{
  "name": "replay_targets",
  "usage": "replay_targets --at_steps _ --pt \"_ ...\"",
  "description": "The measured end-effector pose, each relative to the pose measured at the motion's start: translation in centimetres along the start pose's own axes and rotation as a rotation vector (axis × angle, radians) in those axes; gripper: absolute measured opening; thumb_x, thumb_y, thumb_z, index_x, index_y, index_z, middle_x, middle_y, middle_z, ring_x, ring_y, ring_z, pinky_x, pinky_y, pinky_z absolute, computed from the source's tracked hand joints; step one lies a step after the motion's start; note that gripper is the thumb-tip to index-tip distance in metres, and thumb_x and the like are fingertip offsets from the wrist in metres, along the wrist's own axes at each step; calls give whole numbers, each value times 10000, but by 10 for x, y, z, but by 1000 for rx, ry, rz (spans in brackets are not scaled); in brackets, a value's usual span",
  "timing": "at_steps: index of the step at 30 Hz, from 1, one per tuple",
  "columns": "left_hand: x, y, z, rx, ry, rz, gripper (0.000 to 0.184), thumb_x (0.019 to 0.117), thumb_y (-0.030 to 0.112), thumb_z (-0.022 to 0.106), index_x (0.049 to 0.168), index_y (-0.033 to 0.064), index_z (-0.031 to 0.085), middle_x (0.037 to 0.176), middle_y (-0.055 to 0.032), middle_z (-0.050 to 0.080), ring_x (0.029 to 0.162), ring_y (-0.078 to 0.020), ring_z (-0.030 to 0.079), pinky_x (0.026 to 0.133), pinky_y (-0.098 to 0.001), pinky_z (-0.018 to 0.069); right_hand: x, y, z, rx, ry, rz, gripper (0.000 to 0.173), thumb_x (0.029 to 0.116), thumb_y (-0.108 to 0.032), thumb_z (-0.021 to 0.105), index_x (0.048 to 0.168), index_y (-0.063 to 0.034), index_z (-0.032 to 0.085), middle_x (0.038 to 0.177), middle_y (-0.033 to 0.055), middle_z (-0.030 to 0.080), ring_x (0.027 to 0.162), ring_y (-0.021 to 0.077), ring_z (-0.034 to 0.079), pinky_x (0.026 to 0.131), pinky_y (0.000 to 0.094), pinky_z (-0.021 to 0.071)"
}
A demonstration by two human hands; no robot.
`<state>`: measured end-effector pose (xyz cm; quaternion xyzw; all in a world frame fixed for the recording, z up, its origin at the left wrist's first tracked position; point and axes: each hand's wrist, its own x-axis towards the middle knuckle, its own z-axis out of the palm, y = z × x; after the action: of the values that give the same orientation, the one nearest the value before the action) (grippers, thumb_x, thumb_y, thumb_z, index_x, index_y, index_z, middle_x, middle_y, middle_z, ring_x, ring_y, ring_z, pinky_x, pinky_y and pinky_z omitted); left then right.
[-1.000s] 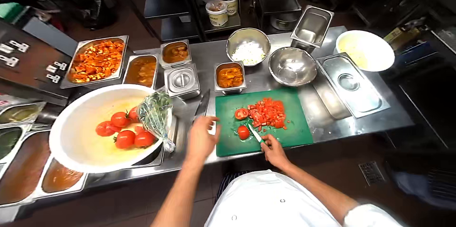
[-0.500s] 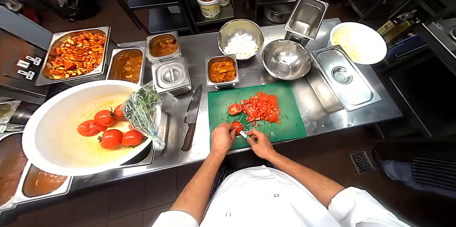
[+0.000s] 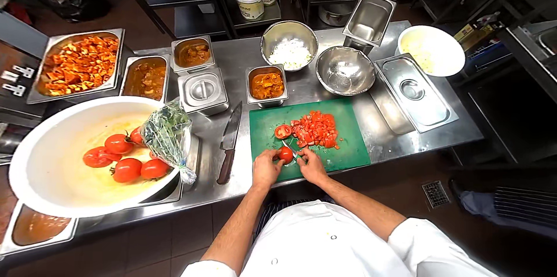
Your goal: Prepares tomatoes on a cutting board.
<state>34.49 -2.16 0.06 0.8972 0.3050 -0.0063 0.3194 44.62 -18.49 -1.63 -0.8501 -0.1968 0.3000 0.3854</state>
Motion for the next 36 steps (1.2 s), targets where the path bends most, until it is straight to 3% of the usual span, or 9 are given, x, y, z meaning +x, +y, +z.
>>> replay_targets --at_steps 6,9,12,16,18,21,29,32,36 --pt "-2 1 2 -5 18 2 282 895 227 808 1151 118 763 1107 -61 740 1031 -222 711 948 -496 577 -34 12 -9 -61 -124 -72 197 992 -228 602 1141 -138 695 849 46 688 785 198 671 746 444 564" --pt "-5 1 6 -54 39 1 405 837 227 841 1202 109 710 1119 -88 708 1008 -227 701 913 -478 590 -54 28 -28 -87 -175 -71 253 996 -280 582 1185 -163 704 887 26 705 816 174 679 785 420 568" --pt "-1 0 13 -45 34 92 519 824 228 848 1291 109 657 1214 -113 668 1089 -258 676 961 -485 572 -73 50 -44 -263 -10 -130 309 1000 -311 534 1225 -186 703 947 19 742 844 187 713 767 448 586" --pt "22 -5 4 39 -107 373 490 890 -6 662 1353 153 642 1385 -84 631 1243 -272 636 1017 -509 554 -58 42 -42 -569 189 -341 294 1008 -249 525 1222 -190 718 1025 31 747 815 229 735 649 467 599" --pt "23 4 -2 75 -93 364 445 854 33 673 1286 136 662 1348 -100 619 1161 -276 661 936 -502 591 -32 28 -33 -607 202 -418 288 1011 -226 532 1235 -193 710 1007 42 731 764 230 720 604 453 588" --pt "21 17 1 149 -83 330 288 951 192 680 1236 161 701 1243 -112 642 1119 -288 651 956 -479 570 2 6 -23 -642 175 -541 265 991 -166 565 1216 -167 705 994 56 709 722 234 704 568 441 587" --pt "14 9 10 118 -33 306 273 976 213 673 1245 174 694 1242 -96 644 1124 -269 657 962 -462 574 -41 51 -68 -709 -12 -483 297 1014 -197 499 1241 -172 688 989 61 720 759 255 716 614 465 587" --pt "8 5 16 109 -10 319 270 978 194 661 1244 182 701 1211 -105 649 1104 -277 655 943 -463 576 -36 38 -56 -663 103 -539 283 1004 -206 529 1205 -155 723 975 48 724 720 223 712 575 434 591" --pt "8 2 19 126 27 349 239 985 187 647 1213 179 719 1187 -88 664 1111 -260 655 961 -444 570 3 11 -26 -639 53 -583 274 1008 -188 527 1220 -166 700 1005 53 719 762 230 715 608 447 592"
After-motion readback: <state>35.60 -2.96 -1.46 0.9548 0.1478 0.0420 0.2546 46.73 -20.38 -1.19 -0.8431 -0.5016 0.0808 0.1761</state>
